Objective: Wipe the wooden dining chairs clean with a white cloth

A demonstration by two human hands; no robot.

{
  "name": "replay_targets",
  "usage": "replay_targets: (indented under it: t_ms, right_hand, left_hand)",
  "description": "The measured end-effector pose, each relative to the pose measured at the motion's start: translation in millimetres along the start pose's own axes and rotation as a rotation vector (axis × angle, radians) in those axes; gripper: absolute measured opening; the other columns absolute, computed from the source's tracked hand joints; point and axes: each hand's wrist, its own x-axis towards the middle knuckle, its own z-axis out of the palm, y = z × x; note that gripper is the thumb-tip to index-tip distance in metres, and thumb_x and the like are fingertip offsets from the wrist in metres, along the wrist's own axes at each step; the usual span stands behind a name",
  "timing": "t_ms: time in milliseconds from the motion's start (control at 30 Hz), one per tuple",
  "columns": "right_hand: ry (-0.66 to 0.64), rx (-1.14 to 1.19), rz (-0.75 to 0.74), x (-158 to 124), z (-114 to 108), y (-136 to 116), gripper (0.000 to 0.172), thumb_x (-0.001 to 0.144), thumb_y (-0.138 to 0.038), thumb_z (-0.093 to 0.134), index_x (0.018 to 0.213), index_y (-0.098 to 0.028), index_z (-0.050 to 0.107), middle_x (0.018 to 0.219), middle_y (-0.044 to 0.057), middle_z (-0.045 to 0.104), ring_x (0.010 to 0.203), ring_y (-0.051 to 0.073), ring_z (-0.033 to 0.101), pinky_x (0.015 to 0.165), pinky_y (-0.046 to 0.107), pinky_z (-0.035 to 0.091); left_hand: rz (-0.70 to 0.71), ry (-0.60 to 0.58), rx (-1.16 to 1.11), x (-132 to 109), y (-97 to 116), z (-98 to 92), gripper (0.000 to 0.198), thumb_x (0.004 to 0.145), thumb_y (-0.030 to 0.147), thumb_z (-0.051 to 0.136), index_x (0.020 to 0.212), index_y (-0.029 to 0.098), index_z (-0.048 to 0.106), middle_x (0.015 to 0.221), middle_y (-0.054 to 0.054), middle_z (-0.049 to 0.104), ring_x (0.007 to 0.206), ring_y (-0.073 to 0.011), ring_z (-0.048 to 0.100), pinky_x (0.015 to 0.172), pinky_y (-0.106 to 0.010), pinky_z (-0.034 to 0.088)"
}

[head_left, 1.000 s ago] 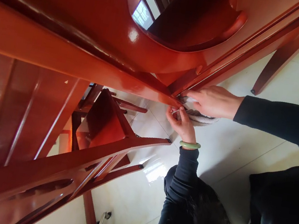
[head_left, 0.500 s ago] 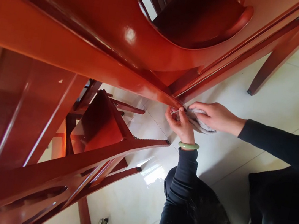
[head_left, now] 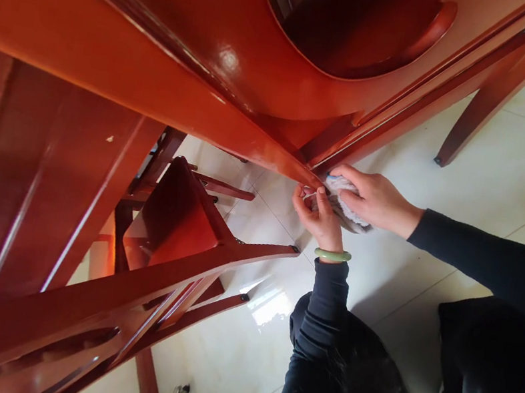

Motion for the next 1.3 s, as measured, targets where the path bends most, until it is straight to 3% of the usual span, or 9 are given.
replay_targets:
  t_ms: [100, 233, 400, 667, 867, 1000, 1133, 1200, 1300]
  right_hand:
    - [-0.017, -0.083, -0.047, -5.4, -0.3, -8.8, 0.057, 0.111, -0.032, 0.044, 0.166, -0.023, 0.056, 0.123, 0.009, 0.084, 0.092, 0.023, 0.076, 0.076, 0.031, 0.048]
    - [-0.157, -0.366, -0.041, 1.0, -9.1, -30.7, 0.063, 0.114, -0.031, 0.039, 0.175, -0.013, 0.041, 0.105, 0.015, 0.083, 0.085, 0.026, 0.075, 0.067, 0.034, 0.037]
    - [-0.209, -0.565, -0.048, 3.0, -35.7, -27.1, 0.061, 0.112, -0.025, 0.043, 0.173, -0.023, 0.047, 0.103, 0.016, 0.082, 0.088, 0.034, 0.077, 0.07, 0.039, 0.04]
    - [-0.224, -0.393, -0.068, -1.6, -23.9, -27.9, 0.057, 0.111, -0.028, 0.046, 0.167, -0.019, 0.048, 0.104, 0.012, 0.082, 0.083, 0.027, 0.071, 0.067, 0.036, 0.033]
    - [-0.2, -0.446, -0.066, -0.7, -26.6, -24.2, 0.051, 0.112, -0.031, 0.043, 0.162, -0.025, 0.054, 0.098, 0.009, 0.081, 0.075, 0.024, 0.065, 0.065, 0.034, 0.026]
    - [-0.238, -0.417, -0.068, -1.5, -20.5, -31.0, 0.07, 0.107, -0.033, 0.052, 0.173, -0.015, 0.037, 0.111, 0.014, 0.082, 0.081, 0.025, 0.069, 0.067, 0.034, 0.028]
    - [-0.226, -0.453, -0.081, -2.3, -16.7, -22.5, 0.069, 0.103, -0.03, 0.058, 0.17, -0.024, 0.042, 0.1, 0.007, 0.081, 0.075, 0.024, 0.067, 0.064, 0.033, 0.026]
    - [-0.208, -0.455, -0.083, -0.3, -17.1, -20.1, 0.067, 0.104, -0.025, 0.053, 0.17, -0.022, 0.042, 0.098, 0.008, 0.081, 0.074, 0.024, 0.067, 0.063, 0.034, 0.025]
    - [-0.218, -0.408, -0.088, 2.0, -19.7, -22.1, 0.056, 0.11, -0.026, 0.044, 0.164, -0.019, 0.051, 0.098, 0.01, 0.082, 0.076, 0.024, 0.068, 0.065, 0.034, 0.027]
  left_hand:
    - [-0.019, 0.004, 0.009, -0.4, -1.1, 0.5, 0.037, 0.108, 0.036, 0.073, 0.141, 0.023, 0.064, 0.11, -0.002, 0.066, 0.094, -0.012, 0.073, 0.09, -0.026, 0.062]
    - [-0.034, 0.019, 0.004, 0.1, 1.3, 2.7, 0.03, 0.108, 0.034, 0.07, 0.135, 0.023, 0.063, 0.11, -0.002, 0.065, 0.095, -0.0124, 0.072, 0.091, -0.027, 0.063]
    - [-0.041, 0.012, 0.007, -8.0, 10.2, 2.1, 0.038, 0.106, 0.044, 0.068, 0.137, 0.025, 0.057, 0.117, -0.004, 0.06, 0.097, -0.0136, 0.07, 0.09, -0.029, 0.061]
    - [-0.116, -0.029, -0.189, -48.7, 24.3, 2.1, 0.018, 0.101, 0.036, 0.066, 0.112, 0.024, 0.057, 0.112, -0.003, 0.061, 0.106, -0.0159, 0.067, 0.102, -0.031, 0.057]
    - [-0.152, 0.007, -0.264, -46.0, 29.2, 3.2, 0.024, 0.09, 0.027, 0.073, 0.11, 0.024, 0.059, 0.109, -0.001, 0.06, 0.099, -0.0137, 0.064, 0.096, -0.028, 0.055]
    - [-0.347, 0.007, -0.429, -43.7, 46.3, -1.5, 0.027, 0.085, 0.024, 0.07, 0.11, 0.023, 0.059, 0.11, -0.002, 0.064, 0.101, -0.0139, 0.068, 0.096, -0.027, 0.054]
    - [-0.592, -0.157, -0.545, -54.7, 49.5, -8.8, 0.036, 0.071, 0.015, 0.061, 0.106, 0.022, 0.056, 0.109, -0.003, 0.066, 0.1, -0.0156, 0.072, 0.097, -0.03, 0.056]
    - [-0.506, -0.16, -0.453, -59.2, 45.0, -11.3, 0.036, 0.072, 0.013, 0.06, 0.106, 0.023, 0.054, 0.113, -0.005, 0.067, 0.103, -0.0166, 0.073, 0.1, -0.033, 0.059]
    - [-0.116, -0.018, -0.188, -54.8, 38.1, -15.1, 0.03, 0.086, 0.017, 0.064, 0.113, 0.025, 0.055, 0.13, -0.008, 0.065, 0.125, -0.0212, 0.071, 0.117, -0.042, 0.059]
